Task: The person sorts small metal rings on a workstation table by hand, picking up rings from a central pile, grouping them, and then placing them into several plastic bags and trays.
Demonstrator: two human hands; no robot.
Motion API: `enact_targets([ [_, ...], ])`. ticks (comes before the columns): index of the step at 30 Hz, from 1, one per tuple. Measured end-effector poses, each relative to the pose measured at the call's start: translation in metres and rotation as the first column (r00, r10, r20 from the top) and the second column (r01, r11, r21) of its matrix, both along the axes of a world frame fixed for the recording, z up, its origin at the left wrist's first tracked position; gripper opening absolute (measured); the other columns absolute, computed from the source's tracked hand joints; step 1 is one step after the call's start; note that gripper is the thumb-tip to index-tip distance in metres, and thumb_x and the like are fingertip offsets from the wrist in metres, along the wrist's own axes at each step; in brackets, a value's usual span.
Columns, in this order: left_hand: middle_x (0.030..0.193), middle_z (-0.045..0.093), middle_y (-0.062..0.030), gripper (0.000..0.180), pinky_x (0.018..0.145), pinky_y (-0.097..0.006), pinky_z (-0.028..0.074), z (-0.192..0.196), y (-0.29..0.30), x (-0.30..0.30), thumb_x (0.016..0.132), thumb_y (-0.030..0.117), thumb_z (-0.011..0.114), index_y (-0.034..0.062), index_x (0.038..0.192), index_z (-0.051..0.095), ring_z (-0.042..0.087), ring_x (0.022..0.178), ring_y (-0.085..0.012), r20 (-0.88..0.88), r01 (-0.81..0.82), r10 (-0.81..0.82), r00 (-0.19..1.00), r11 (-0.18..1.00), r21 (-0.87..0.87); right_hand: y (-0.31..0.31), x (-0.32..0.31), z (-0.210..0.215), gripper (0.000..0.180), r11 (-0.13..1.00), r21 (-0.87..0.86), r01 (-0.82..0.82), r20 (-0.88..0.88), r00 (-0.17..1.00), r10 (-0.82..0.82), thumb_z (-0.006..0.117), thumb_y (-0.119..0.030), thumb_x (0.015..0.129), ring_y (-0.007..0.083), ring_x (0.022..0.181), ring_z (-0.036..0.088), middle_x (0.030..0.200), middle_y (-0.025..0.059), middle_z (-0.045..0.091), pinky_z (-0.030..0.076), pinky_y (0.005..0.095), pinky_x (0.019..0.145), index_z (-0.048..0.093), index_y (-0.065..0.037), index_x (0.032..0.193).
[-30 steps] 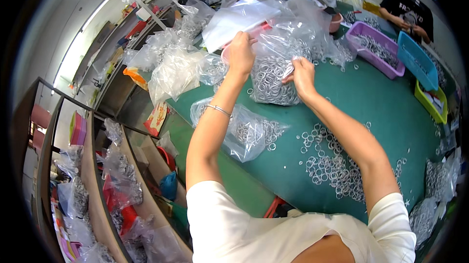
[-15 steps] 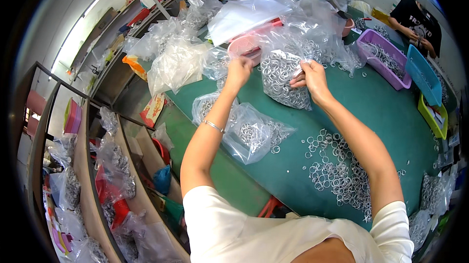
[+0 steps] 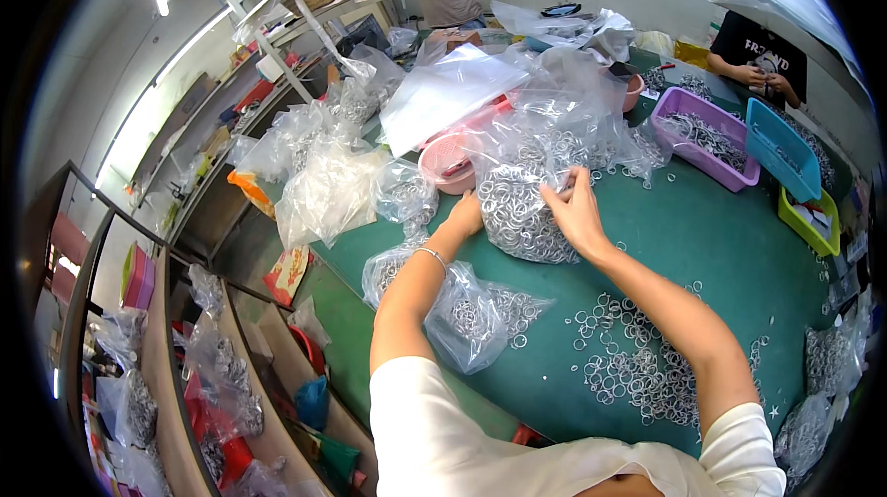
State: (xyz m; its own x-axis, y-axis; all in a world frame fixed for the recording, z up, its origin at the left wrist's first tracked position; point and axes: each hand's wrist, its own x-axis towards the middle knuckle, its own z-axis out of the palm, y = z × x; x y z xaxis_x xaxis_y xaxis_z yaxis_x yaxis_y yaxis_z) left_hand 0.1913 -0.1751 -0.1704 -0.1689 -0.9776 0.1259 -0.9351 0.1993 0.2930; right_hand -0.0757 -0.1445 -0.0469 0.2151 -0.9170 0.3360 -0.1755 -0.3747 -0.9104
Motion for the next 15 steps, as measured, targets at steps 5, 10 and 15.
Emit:
enact_targets([
  [5, 0.124, 0.051, -0.0165, 0.046, 0.096, -0.039, 0.039, 0.014, 0.008, -0.013, 0.082, 0.028, 0.054, 0.0105, 0.124, 0.050, 0.048, 0.113, -0.0332, -0.089, -0.031, 0.029, 0.996, 0.999, -0.020, 0.014, -0.003, 0.041, 0.071, 0.612, -0.789, -0.053, -0.237, 0.945, -0.224, 0.072, -0.026, 0.070, 0.0354, 0.111, 0.044, 0.115, 0.0205, 0.044, 0.023, 0.0501, 0.103, 0.037, 0.000, 0.125],
  [10, 0.126, 0.050, -0.0168, 0.046, 0.096, -0.040, 0.039, -0.027, -0.018, 0.012, 0.081, 0.030, 0.054, 0.0104, 0.123, 0.050, 0.050, 0.112, -0.0336, -0.191, 0.079, -0.086, 0.978, 0.996, -0.043, 0.025, 0.024, 0.037, 0.059, 0.676, -0.613, -0.409, -0.630, 0.770, -0.105, 0.068, -0.023, 0.073, 0.0275, 0.095, 0.053, 0.092, 0.0126, 0.056, 0.023, 0.0525, 0.103, 0.044, -0.001, 0.122],
  [15, 0.120, 0.053, -0.0203, 0.045, 0.091, -0.041, 0.042, -0.067, -0.023, 0.046, 0.082, 0.031, 0.052, 0.0075, 0.120, 0.052, 0.053, 0.108, -0.0340, 0.098, 0.075, -0.058, 0.993, 0.981, -0.180, 0.052, 0.000, 0.040, 0.052, 0.508, -0.674, -0.536, -0.631, 0.776, -0.020, 0.067, -0.016, 0.073, 0.0280, 0.108, 0.048, 0.108, 0.0136, 0.053, 0.027, 0.0506, 0.101, 0.047, -0.004, 0.119],
])
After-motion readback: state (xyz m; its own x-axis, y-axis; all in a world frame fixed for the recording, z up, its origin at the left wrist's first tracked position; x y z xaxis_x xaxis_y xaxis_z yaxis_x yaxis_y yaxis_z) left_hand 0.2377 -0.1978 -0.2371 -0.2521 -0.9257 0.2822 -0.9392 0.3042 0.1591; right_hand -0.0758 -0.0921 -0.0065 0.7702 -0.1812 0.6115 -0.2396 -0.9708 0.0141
